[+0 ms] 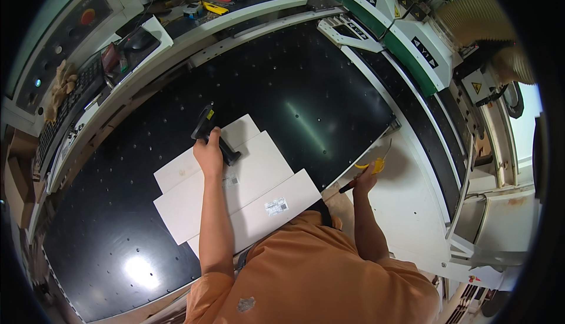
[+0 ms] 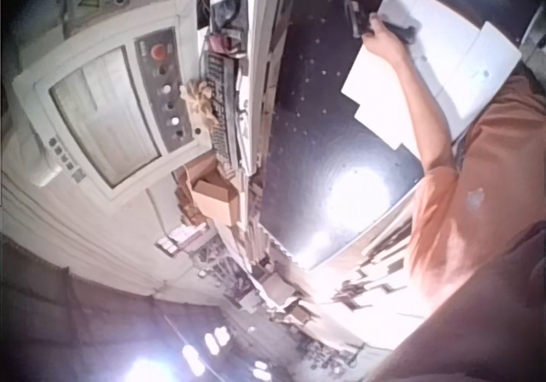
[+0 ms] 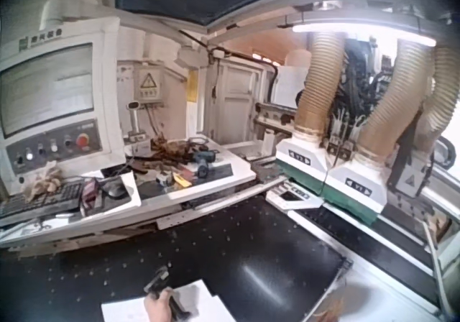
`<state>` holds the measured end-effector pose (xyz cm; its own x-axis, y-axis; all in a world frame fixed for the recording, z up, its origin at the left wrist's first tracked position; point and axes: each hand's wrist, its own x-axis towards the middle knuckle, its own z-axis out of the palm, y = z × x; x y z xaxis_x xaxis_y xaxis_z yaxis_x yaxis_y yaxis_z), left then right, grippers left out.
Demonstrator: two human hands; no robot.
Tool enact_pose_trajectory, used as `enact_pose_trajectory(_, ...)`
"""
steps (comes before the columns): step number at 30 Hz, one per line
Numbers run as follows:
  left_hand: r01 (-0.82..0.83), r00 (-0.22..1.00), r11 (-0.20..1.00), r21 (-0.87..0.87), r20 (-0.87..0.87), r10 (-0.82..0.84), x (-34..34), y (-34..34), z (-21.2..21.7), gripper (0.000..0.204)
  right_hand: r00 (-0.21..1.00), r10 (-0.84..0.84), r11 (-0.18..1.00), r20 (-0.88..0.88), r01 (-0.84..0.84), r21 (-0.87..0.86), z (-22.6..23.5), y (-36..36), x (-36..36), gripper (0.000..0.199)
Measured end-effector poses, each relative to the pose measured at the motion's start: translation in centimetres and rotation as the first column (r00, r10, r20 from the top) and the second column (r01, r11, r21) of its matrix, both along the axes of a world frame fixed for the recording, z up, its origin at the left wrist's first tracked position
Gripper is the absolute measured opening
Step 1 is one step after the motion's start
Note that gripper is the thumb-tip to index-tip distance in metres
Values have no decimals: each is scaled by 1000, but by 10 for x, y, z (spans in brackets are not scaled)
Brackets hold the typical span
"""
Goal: The person scans white rectangular panels with a handheld barcode scanner and uses a yellow tool to mark or deburr edges. They repeatedly pick up panels from a table, scan them, and place them into stacks on the floor, then return to the table to continue the cycle.
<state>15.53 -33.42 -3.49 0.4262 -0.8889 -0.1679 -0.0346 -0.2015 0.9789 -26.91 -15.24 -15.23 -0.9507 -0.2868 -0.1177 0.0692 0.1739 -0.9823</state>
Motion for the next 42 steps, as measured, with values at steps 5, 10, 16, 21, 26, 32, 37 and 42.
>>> enact_pose_trajectory(5, -15, 1000, 1000, 5, -25, 15, -13, -3, -2, 45, 905, 419, 907, 76, -414, -76, -111, -25, -39, 43)
enact_pose_trajectory(10, -27, 1000, 1000, -3, 10, 27, -22, -2, -2, 46, 622, 654, 756, -431, -524, 391, -146, -26, -73, 50)
enact_pose_trajectory(16, -71, 997, 998, -1, -38, 70, -22, -7, -2, 45, 747, 334, 872, -575, -13, 489, 42, -68, -125, 32)
enact_pose_trajectory(21, -58, 996, 994, 90, 79, 51, -25, -14, -1, 42, 256, 561, 790, -788, -449, 416, 157, -202, -12, 20)
enact_pose_trajectory(26, -37, 996, 993, 108, -82, 46, -27, -10, -1, 35, -442, 486, 124, -754, -819, 561, 140, -357, 168, 34)
enact_pose_trajectory(32, -6, 984, 999, 38, -179, 13, -19, -6, 1, 37, -538, 610, 176, -582, -624, 761, 119, -511, 281, 60)
enact_pose_trajectory(37, -59, 855, 998, -21, -517, 39, -15, -6, 2, 30, -588, 533, -38, -608, -735, 677, 108, -489, 252, 42)
enact_pose_trajectory(42, 13, 836, 1000, -11, -549, -17, -13, -6, 0, 28, -607, 563, -158, -561, -745, 648, 130, -387, 213, 42)
